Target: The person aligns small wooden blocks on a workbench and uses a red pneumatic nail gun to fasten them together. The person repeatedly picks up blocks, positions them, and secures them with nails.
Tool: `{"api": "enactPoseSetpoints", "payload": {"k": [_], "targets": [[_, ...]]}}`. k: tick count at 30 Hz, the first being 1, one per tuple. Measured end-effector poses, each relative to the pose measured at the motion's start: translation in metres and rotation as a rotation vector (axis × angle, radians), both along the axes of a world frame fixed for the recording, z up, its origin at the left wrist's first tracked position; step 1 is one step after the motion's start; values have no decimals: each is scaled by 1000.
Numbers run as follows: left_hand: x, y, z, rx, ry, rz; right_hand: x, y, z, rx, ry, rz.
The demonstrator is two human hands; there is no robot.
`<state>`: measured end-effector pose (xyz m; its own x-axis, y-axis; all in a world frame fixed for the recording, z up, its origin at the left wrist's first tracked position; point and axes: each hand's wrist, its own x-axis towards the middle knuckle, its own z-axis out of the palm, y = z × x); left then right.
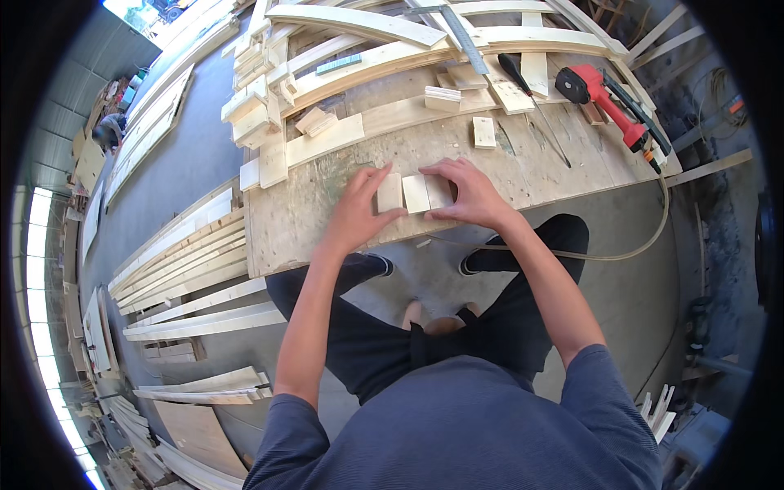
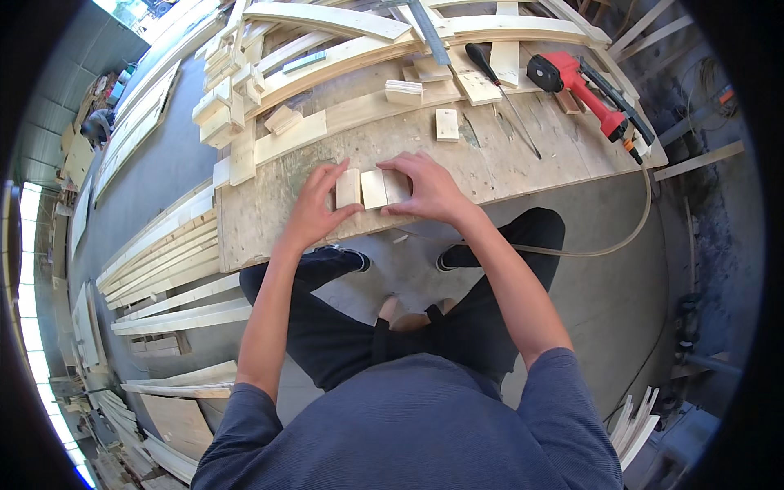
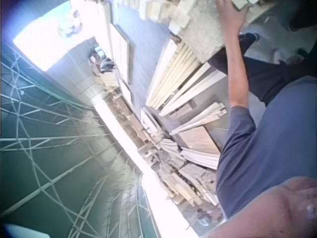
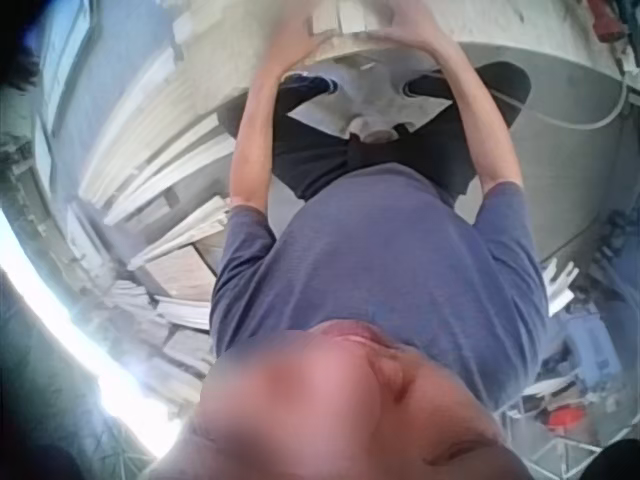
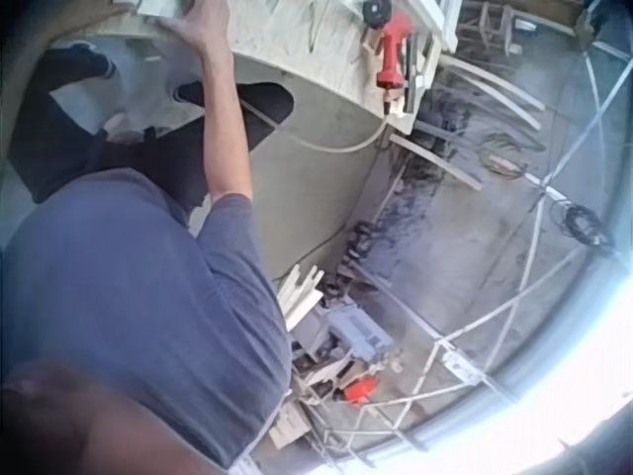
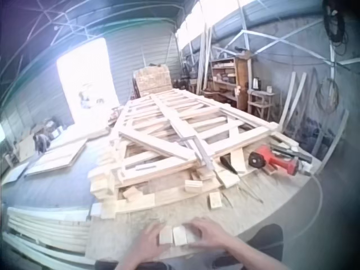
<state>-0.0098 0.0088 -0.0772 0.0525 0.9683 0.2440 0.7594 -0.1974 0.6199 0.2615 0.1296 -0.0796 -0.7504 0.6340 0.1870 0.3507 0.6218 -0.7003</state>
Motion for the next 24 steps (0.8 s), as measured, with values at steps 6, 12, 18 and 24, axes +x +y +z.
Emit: {"api": "enactPoseSetpoints", "payload": {"k": [6, 12, 18, 24], "targets": [[6, 8, 3, -35, 25, -37, 6, 3, -1, -39, 38, 24], [4, 6, 3, -79, 76, -24, 2, 2, 1, -37, 31, -2], [10, 8, 2, -80, -7, -18, -3, 7, -3, -69, 45, 16], [10, 6, -4, -22, -17, -47, -3, 9, -4, -66, 49, 50]]}}
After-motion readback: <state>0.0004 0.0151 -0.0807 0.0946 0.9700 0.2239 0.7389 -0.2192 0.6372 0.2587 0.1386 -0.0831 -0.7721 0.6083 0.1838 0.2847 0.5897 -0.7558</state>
